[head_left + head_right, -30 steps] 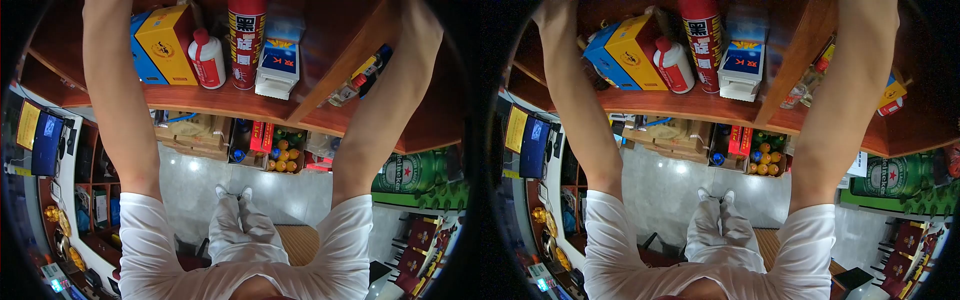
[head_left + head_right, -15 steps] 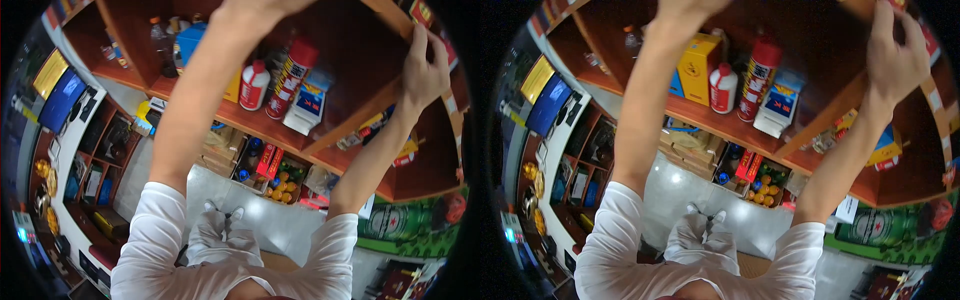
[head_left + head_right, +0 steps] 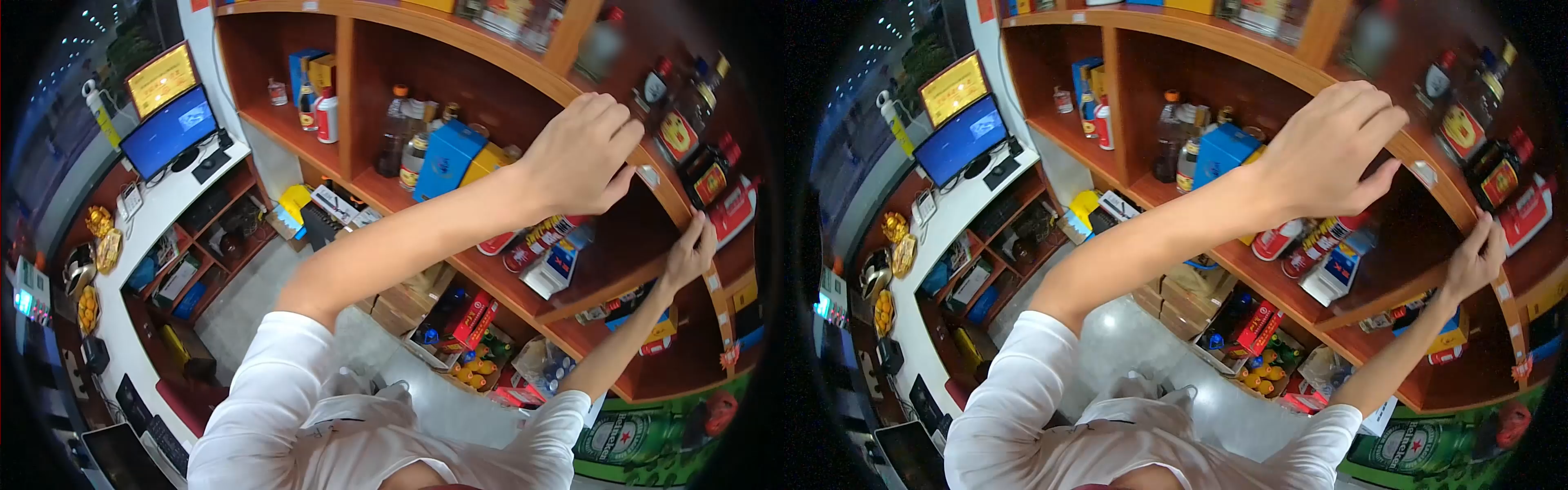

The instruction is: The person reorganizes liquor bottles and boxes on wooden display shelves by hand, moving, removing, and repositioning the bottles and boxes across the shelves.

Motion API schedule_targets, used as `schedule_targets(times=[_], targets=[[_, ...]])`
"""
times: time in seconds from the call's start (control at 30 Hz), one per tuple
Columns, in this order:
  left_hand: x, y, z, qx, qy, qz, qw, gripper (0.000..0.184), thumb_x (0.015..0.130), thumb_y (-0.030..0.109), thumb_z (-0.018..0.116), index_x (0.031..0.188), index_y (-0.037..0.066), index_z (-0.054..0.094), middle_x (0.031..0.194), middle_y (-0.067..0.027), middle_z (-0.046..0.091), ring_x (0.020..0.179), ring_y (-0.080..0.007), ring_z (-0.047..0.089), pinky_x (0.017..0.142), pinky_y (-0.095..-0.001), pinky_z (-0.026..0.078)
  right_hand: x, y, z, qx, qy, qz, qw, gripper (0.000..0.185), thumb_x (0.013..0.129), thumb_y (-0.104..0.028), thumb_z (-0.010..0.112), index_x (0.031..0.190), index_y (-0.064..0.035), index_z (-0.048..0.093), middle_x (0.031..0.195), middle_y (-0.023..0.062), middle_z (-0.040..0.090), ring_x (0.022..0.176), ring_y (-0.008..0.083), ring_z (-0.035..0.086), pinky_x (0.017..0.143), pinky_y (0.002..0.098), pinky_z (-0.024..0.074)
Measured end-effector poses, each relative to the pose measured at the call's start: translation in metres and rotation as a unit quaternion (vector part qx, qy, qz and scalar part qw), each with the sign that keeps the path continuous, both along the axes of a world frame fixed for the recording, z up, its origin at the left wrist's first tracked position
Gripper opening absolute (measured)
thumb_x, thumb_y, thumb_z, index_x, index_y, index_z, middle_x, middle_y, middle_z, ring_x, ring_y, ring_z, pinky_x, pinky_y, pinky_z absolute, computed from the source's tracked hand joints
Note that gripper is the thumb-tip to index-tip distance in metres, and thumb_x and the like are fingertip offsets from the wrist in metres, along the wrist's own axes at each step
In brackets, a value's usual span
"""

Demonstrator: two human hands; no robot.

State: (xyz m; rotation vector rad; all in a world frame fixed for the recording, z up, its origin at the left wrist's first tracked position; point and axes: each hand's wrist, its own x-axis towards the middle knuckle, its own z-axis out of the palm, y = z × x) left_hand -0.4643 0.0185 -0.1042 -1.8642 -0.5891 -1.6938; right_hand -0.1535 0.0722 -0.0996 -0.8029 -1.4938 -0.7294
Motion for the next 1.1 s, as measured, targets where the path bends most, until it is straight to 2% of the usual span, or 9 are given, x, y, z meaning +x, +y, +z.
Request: schedule_targets(times=[0.13, 0.3, 0.43, 0.5, 0.57, 0.63, 0.8, 0.93, 1.1], targets=[[-0.119, -0.074, -0.045, -0.140, 0.095, -0.006, 0.986, 0.018, 0.083, 0.011, 0.072, 0.098, 0.005, 0.064, 0.094, -0.0110, 0.062, 0.089, -0.0302, 0.063, 0.078, -0.0403, 0.053, 0.015, 0.018, -0.004, 0.006, 0.033, -0.029, 0.999, 0.023, 0.103, -0.016, 0.061, 0.098, 0.0009, 0.076, 0.092, 0.0098, 0.075, 0.083, 0.0169, 0.065, 0.083, 0.0301, 0.0496], [-0.301, -0.229, -0.271, -0.519, -0.072, 0.185, 0.831, 0.022, 0.089, 0.022, 0.065, 0.093, 0.000, 0.064, 0.089, -0.0175, 0.064, 0.082, -0.0360, 0.063, 0.070, -0.0416, 0.051, 0.040, 0.046, -0.012, 0.035, 0.069, -0.125, 0.989, 0.029, 0.105, -0.026, 0.059, 0.103, -0.0021, 0.077, 0.101, 0.0095, 0.078, 0.091, 0.0198, 0.070, 0.085, 0.0326, 0.0526], [-0.304, -0.497, -0.470, -0.629, -0.560, 0.252, 0.476, 0.034, 0.089, 0.017, 0.060, 0.058, 0.004, 0.051, 0.049, -0.0048, 0.049, 0.043, -0.0195, 0.047, 0.046, -0.0368, 0.040, 0.071, 0.056, -0.018, 0.009, 0.068, -0.168, 0.983, 0.031, 0.106, -0.030, 0.058, 0.109, -0.0059, 0.077, 0.103, 0.0042, 0.078, 0.095, 0.0153, 0.070, 0.085, 0.0302, 0.0522], [-0.265, -0.599, -0.501, -0.546, -0.667, 0.318, 0.395, 0.026, 0.082, 0.022, 0.064, 0.063, 0.009, 0.053, 0.058, -0.0022, 0.051, 0.044, -0.0186, 0.048, 0.043, -0.0332, 0.041, 0.075, 0.060, -0.019, -0.009, 0.129, -0.189, 0.973, 0.029, 0.106, -0.031, 0.058, 0.113, -0.0107, 0.077, 0.105, 0.0016, 0.078, 0.097, 0.0137, 0.071, 0.086, 0.0293, 0.0523], [-0.233, -0.669, -0.534, -0.397, -0.866, 0.252, 0.172, 0.019, 0.079, 0.027, 0.064, 0.076, 0.008, 0.061, 0.062, -0.0061, 0.053, 0.054, -0.0235, 0.057, 0.048, -0.0390, 0.049, 0.109, 0.078, -0.025, 0.016, 0.128, -0.235, 0.963, 0.029, 0.106, -0.032, 0.056, 0.114, -0.0153, 0.078, 0.105, -0.0001, 0.078, 0.096, 0.0115, 0.070, 0.085, 0.0269, 0.0528], [-0.231, -0.573, -0.467, -0.329, -0.885, 0.304, 0.128, 0.018, 0.079, 0.021, 0.066, 0.069, 0.010, 0.057, 0.069, -0.0042, 0.053, 0.046, -0.0186, 0.050, 0.042, -0.0308, 0.042, 0.092, 0.074, -0.019, 0.065, 0.180, -0.228, 0.955, 0.028, 0.099, -0.039, 0.066, 0.098, -0.0159, 0.082, 0.095, 0.0000, 0.079, 0.090, 0.0123, 0.073, 0.077, 0.0283, 0.0554], [-0.365, -0.376, -0.497, -0.652, -0.542, 0.265, 0.459, 0.026, 0.085, 0.021, 0.064, 0.076, -0.004, 0.066, 0.061, -0.0098, 0.063, 0.056, -0.0207, 0.061, 0.054, -0.0370, 0.046, 0.129, 0.081, -0.015, 0.137, 0.160, -0.234, 0.949, 0.028, 0.096, -0.027, 0.073, 0.087, -0.0021, 0.081, 0.084, 0.0038, 0.079, 0.071, 0.0098, 0.067, 0.067, 0.0277, 0.0547], [-0.444, -0.189, -0.370, -0.627, -0.275, 0.192, 0.703, 0.017, 0.081, 0.014, 0.067, 0.079, -0.003, 0.065, 0.080, -0.0192, 0.068, 0.074, -0.0351, 0.066, 0.071, -0.0372, 0.054, 0.153, 0.084, -0.018, 0.129, 0.126, -0.207, 0.962, 0.026, 0.099, -0.022, 0.067, 0.100, 0.0015, 0.079, 0.096, 0.0120, 0.078, 0.082, 0.0188, 0.073, 0.076, 0.0334, 0.0585], [-0.545, -0.058, -0.325, -0.576, -0.239, 0.054, 0.780, 0.010, 0.081, 0.004, 0.065, 0.090, -0.001, 0.066, 0.086, -0.0134, 0.068, 0.082, -0.0235, 0.067, 0.077, -0.0374, 0.054, 0.038, 0.039, -0.012, 0.052, 0.219, -0.026, 0.974, 0.024, 0.101, -0.011, 0.059, 0.108, 0.0056, 0.075, 0.099, 0.0086, 0.077, 0.093, 0.0145, 0.068, 0.089, 0.0300, 0.0515]])
